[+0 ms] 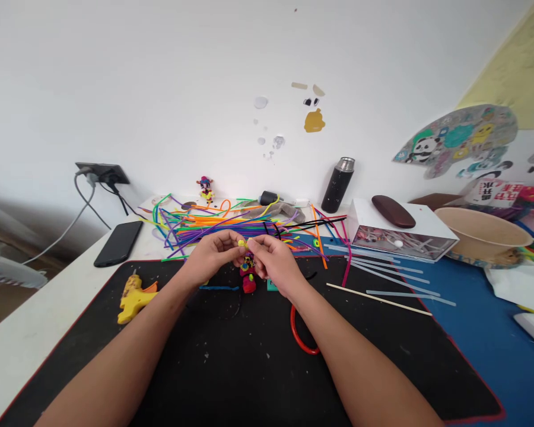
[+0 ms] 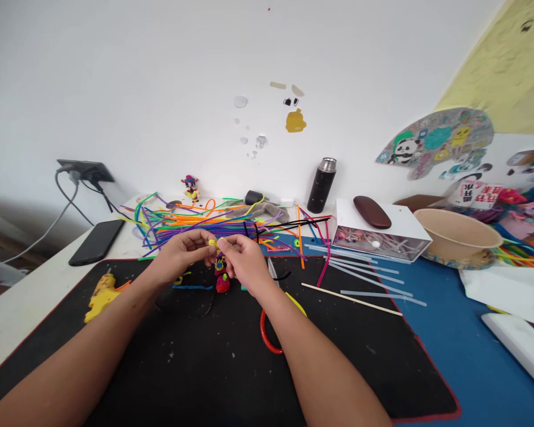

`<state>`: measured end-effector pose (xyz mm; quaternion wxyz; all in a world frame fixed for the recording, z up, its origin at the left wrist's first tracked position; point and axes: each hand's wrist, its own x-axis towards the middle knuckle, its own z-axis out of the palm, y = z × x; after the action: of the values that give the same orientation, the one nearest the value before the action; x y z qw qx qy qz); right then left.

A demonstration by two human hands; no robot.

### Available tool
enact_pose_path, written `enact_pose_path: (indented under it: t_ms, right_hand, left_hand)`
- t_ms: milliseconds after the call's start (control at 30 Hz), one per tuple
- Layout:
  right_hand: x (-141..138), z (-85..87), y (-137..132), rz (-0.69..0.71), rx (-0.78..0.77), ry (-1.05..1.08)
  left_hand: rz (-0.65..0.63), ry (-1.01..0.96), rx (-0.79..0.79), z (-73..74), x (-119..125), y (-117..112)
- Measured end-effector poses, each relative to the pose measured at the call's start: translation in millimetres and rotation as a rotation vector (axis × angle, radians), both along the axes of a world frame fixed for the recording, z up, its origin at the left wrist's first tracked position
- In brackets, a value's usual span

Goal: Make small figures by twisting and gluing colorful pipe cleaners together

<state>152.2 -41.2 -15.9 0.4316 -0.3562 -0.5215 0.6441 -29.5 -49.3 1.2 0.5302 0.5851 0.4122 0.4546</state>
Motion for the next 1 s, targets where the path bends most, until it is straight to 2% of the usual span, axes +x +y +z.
enact_pose_path:
  t_ms: [633,833,1000]
  right_hand:
    - [1.2,-4.4,5.8,-0.041,0.040,0.001]
    - [2.5,-0.9,4.5,-0.005,0.060,0.031]
    - [1.8,0.0,3.6,-0.008,0.052,0.040]
  left_hand:
    - [0.038,-0.245,-0.177,-8.7,6.0,2.1]
    - [0.037,-0.292,-0.144,-6.3,6.4,0.3]
    - [0.046,-0.243,-0.117,-6.1,6.8,0.2]
